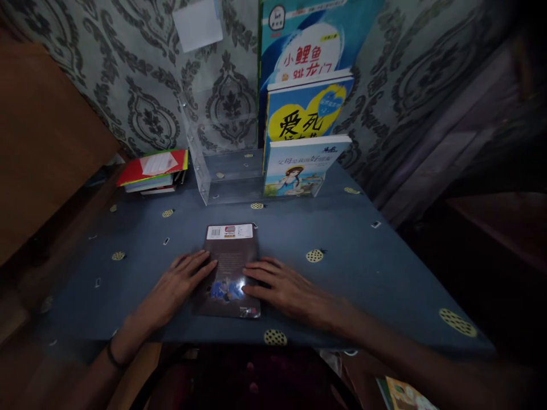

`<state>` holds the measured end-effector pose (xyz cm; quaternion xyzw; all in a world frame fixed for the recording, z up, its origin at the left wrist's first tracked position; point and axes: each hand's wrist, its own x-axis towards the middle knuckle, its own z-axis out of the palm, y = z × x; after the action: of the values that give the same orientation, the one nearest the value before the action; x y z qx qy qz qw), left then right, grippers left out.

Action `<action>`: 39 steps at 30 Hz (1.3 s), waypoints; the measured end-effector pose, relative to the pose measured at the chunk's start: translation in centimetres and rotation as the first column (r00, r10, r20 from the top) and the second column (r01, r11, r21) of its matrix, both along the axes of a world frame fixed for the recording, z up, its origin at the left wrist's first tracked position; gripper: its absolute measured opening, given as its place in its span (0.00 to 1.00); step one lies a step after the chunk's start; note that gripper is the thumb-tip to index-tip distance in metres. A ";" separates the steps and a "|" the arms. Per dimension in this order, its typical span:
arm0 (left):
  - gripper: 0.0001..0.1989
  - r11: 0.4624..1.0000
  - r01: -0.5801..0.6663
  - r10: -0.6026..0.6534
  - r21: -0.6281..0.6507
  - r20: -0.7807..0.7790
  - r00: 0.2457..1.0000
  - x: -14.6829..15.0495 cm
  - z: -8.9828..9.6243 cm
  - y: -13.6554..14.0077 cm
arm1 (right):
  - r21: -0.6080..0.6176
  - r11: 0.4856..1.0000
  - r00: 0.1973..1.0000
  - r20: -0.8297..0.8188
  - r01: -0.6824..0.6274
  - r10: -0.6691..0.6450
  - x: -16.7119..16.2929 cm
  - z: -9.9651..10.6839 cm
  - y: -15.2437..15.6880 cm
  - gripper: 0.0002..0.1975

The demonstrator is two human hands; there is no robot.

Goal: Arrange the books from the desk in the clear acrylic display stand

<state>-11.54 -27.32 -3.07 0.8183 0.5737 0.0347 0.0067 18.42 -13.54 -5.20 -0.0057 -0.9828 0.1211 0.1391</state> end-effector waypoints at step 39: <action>0.13 0.922 -0.327 0.385 -0.206 0.409 0.827 9.1 2.0 8.3 | -0.709 0.661 0.893 -0.101 0.246 -0.439 0.6 0.3 -2.0 0.25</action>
<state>-2.41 -18.97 -1.05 0.6651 0.7007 0.1835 0.1819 18.98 -15.57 -4.91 -0.2264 -0.8225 0.4424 0.2767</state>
